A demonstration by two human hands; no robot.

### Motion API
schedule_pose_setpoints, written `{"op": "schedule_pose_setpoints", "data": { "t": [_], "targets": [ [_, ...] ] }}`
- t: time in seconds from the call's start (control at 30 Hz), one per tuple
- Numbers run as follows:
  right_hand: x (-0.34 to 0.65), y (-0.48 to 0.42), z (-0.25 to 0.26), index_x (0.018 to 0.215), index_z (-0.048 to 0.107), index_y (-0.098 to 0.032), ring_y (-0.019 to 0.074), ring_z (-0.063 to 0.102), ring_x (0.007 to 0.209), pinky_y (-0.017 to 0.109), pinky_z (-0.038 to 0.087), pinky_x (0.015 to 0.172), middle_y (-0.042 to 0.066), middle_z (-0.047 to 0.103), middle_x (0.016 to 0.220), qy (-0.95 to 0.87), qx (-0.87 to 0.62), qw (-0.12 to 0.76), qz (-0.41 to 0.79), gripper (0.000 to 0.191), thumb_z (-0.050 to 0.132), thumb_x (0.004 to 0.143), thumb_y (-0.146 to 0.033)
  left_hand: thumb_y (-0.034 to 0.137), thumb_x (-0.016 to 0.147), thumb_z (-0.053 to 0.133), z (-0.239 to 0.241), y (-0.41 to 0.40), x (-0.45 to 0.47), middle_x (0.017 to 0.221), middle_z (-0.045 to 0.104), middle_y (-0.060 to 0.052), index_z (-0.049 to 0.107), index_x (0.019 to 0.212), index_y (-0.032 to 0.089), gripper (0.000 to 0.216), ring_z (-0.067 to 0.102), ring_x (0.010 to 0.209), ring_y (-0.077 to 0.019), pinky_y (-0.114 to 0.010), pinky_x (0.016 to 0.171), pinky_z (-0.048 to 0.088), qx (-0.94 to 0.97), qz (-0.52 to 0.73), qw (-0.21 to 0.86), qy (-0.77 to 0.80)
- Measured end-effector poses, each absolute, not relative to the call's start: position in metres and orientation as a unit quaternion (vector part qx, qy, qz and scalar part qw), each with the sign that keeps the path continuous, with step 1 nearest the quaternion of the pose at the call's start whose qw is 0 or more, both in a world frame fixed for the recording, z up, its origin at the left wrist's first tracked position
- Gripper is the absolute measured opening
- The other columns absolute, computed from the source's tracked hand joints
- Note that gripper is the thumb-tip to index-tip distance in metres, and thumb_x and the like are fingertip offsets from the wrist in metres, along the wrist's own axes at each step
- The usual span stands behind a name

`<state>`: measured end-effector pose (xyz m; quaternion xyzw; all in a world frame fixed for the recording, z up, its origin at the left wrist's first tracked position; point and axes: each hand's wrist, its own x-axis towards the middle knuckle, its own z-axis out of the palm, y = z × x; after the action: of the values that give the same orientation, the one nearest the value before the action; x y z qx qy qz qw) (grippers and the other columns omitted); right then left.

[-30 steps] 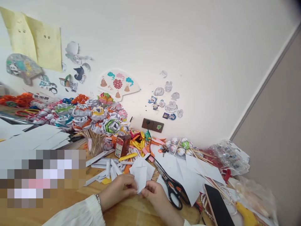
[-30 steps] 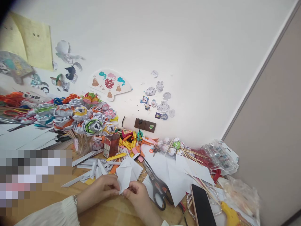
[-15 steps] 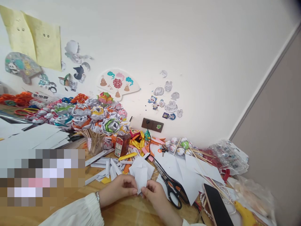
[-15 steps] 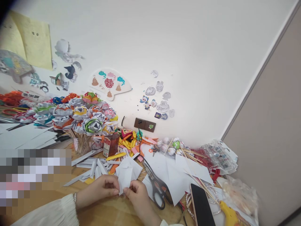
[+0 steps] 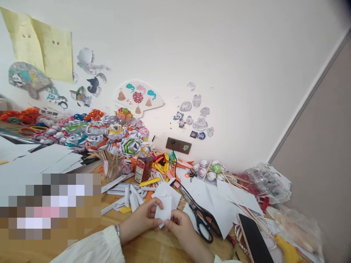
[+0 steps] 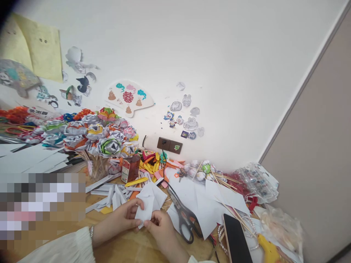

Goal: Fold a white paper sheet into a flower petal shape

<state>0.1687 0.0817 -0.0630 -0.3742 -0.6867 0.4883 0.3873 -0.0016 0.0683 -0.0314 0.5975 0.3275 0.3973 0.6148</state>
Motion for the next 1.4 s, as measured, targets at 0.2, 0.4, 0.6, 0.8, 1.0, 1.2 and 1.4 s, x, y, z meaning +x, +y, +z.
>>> {"op": "schedule_pose_setpoints", "data": {
  "t": [0.2,0.4,0.6,0.8,1.0,1.2,1.4],
  "targets": [
    [0.167,0.080,-0.059,0.066,0.056,-0.013,0.0102,0.042,0.051,0.021,0.031,0.049,-0.002,0.050,0.055,-0.686,-0.354,0.394,0.499,0.043,0.059,0.067,-0.056,0.042,0.055,0.072,-0.033,0.067,0.001,0.062,0.055,0.007,0.031,0.096,0.024,0.062,0.054,0.051,-0.0111,-0.024,0.049,0.042,0.572,0.417,0.618,0.342],
    [0.168,0.079,-0.059,0.067,0.056,-0.013,0.0105,0.043,0.052,0.021,0.032,0.050,-0.001,0.051,0.057,-0.685,-0.355,0.398,0.495,0.039,0.060,0.068,-0.051,0.034,0.057,0.071,-0.027,0.062,0.003,0.061,0.057,0.006,0.015,0.121,0.019,0.087,0.055,0.048,-0.0128,-0.025,0.049,0.042,0.565,0.445,0.587,0.372],
    [0.169,0.080,-0.061,0.062,0.052,-0.014,0.0103,0.042,0.052,0.020,0.030,0.048,-0.002,0.050,0.056,-0.673,-0.373,0.413,0.487,0.038,0.060,0.068,-0.051,0.044,0.056,0.070,-0.031,0.063,0.007,0.061,0.060,0.004,0.017,0.124,0.018,0.090,0.056,0.047,-0.0138,-0.026,0.049,0.042,0.553,0.446,0.585,0.390],
    [0.168,0.080,-0.058,0.066,0.054,-0.014,0.0109,0.044,0.052,0.021,0.033,0.049,-0.001,0.053,0.059,-0.665,-0.362,0.413,0.506,0.038,0.059,0.069,-0.052,0.061,0.053,0.064,-0.027,0.061,0.006,0.060,0.059,0.001,0.051,0.071,0.015,0.051,0.054,0.047,-0.0124,-0.026,0.049,0.042,0.577,0.367,0.610,0.400],
    [0.168,0.080,-0.059,0.065,0.054,-0.015,0.0101,0.041,0.049,0.021,0.032,0.048,-0.003,0.050,0.055,-0.667,-0.373,0.412,0.496,0.038,0.059,0.068,-0.053,0.051,0.053,0.070,-0.028,0.063,0.007,0.064,0.058,0.002,0.052,0.079,0.015,0.048,0.053,0.050,-0.0120,-0.026,0.051,0.044,0.580,0.383,0.601,0.395],
    [0.169,0.082,-0.062,0.062,0.053,-0.015,0.0106,0.042,0.049,0.021,0.032,0.048,-0.002,0.051,0.055,-0.679,-0.373,0.407,0.484,0.036,0.059,0.069,-0.051,0.041,0.056,0.072,-0.037,0.066,0.007,0.068,0.059,0.001,0.051,0.086,0.014,0.045,0.053,0.053,-0.0124,-0.026,0.050,0.044,0.583,0.401,0.598,0.377],
    [0.169,0.082,-0.063,0.063,0.052,-0.016,0.0106,0.042,0.049,0.021,0.031,0.048,-0.002,0.051,0.054,-0.676,-0.387,0.404,0.479,0.035,0.058,0.069,-0.050,0.036,0.057,0.071,-0.033,0.064,0.007,0.069,0.059,0.001,0.051,0.084,0.014,0.040,0.052,0.055,-0.0117,-0.027,0.052,0.044,0.580,0.401,0.611,0.360]
  ]
}}
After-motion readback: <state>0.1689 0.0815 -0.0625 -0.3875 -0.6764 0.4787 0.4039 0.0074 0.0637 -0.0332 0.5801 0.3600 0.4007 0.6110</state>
